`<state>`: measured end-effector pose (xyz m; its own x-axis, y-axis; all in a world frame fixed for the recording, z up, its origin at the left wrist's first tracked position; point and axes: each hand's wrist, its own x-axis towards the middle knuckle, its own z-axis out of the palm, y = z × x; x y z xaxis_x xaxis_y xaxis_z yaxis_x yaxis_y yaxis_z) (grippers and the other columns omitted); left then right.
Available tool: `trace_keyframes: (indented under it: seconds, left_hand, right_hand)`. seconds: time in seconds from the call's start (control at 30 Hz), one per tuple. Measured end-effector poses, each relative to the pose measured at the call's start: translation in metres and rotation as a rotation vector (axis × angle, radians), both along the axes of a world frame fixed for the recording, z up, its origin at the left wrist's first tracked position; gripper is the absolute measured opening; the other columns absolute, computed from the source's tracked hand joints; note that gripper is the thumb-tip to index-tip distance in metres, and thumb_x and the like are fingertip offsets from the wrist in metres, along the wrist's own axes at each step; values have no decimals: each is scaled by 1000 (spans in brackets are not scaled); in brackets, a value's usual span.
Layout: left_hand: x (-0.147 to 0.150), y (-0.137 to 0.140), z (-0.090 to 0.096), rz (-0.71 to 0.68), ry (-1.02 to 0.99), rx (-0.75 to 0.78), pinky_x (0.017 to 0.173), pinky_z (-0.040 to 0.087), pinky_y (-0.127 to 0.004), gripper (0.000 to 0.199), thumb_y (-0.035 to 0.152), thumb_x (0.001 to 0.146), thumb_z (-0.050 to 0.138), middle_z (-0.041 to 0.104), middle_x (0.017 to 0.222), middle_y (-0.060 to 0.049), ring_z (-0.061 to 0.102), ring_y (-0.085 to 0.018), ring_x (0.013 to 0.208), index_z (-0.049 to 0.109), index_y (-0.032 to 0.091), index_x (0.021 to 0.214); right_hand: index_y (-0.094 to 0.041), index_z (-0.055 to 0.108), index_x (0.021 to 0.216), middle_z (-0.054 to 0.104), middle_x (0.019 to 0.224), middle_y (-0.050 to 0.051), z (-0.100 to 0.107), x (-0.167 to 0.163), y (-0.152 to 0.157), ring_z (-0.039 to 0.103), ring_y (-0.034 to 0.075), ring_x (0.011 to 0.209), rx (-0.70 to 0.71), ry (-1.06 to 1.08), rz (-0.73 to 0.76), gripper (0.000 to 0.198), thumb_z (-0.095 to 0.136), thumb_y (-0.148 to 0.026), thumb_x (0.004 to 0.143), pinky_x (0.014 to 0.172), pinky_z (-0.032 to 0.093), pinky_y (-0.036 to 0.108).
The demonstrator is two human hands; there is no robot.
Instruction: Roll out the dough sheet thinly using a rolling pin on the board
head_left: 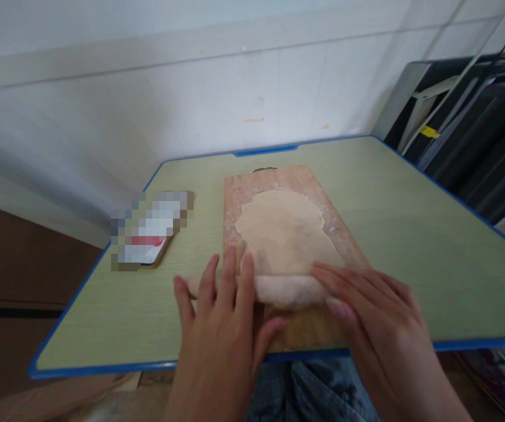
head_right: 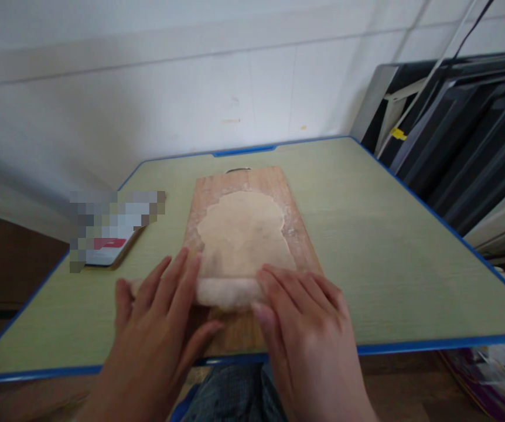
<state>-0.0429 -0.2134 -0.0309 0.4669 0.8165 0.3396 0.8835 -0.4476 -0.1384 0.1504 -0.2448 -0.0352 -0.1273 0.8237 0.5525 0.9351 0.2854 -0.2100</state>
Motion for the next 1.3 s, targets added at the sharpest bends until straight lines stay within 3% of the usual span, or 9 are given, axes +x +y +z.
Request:
trace_keyframes:
  seconds: [0.13, 0.27, 0.47, 0.67, 0.8, 0.9, 1.0, 1.13, 1.3]
  left_hand:
    - [-18, -24, -13, -114, 51, 52, 99, 32, -65, 74, 56, 95, 23, 39, 146, -26, 28, -47, 137, 23, 4, 147]
    - [-10, -6, -8, -90, 32, 46, 100, 31, -67, 67, 52, 97, 20, 41, 146, -24, 32, -45, 136, 29, 5, 145]
    - [18, 39, 15, -44, -25, -111, 101, 27, -74, 63, 55, 96, 28, 47, 142, -21, 46, -39, 128, 45, 9, 135]
    - [-3, 11, 12, -130, -19, -75, 102, 24, -70, 72, 61, 94, 24, 52, 138, -21, 52, -38, 119, 37, 8, 142]
    - [-29, -12, 0, -293, 64, -61, 112, 8, -61, 94, 73, 85, 31, 44, 144, -23, 37, -42, 132, 20, 4, 149]
    - [-30, -7, -6, -293, 69, -47, 114, 3, -60, 98, 74, 85, 30, 39, 148, -22, 25, -41, 140, 12, 4, 151]
    - [-15, 15, 1, -218, 25, -18, 112, 8, -64, 89, 69, 89, 27, 36, 150, -22, 29, -40, 139, 15, 6, 151]
    - [7, 44, 22, -173, -16, -205, 106, 22, -68, 90, 75, 86, 18, 38, 148, -21, 38, -40, 134, 32, 9, 146]
    - [6, 35, 28, -151, -130, -311, 107, 18, -68, 103, 80, 78, -1, 43, 146, -19, 42, -39, 132, 39, 10, 143]
  right_hand:
    - [-14, 60, 119, 71, 116, 2, -10, 9, -25, 67, 17, 101, 38, -166, 111, 35, 36, -30, 98, 98, 34, 31]
    - [-8, 59, 122, 65, 126, 9, -8, 7, -8, 62, 25, 113, 31, -226, -2, 48, 29, -39, 100, 110, 22, 42]
    - [-6, 61, 120, 64, 125, 14, 6, 5, 35, 59, 29, 117, -27, -243, -93, 62, 13, -40, 101, 103, 37, 53]
    - [-6, 61, 119, 63, 127, 12, 1, 6, 6, 57, 29, 119, 39, -240, -33, 56, 22, -41, 101, 97, 42, 50]
    - [-9, 63, 117, 67, 121, 10, -9, 11, -21, 63, 28, 109, 113, -336, 81, 61, 24, -52, 97, 112, 24, 47]
    - [-8, 59, 124, 63, 127, 12, -11, 12, -21, 60, 30, 115, 83, -386, 94, 62, 29, -55, 96, 116, 9, 49]
    - [-5, 57, 126, 59, 132, 14, -6, 7, -2, 52, 32, 125, 28, -317, -38, 61, 24, -49, 99, 113, 16, 55]
    - [-6, 59, 123, 61, 130, 15, 3, 1, 25, 53, 31, 124, -16, -204, -131, 61, 16, -43, 101, 106, 33, 57]
    - [-6, 60, 120, 63, 127, 15, 2, 0, 22, 56, 31, 121, -22, -160, -130, 57, 20, -42, 101, 101, 39, 56]
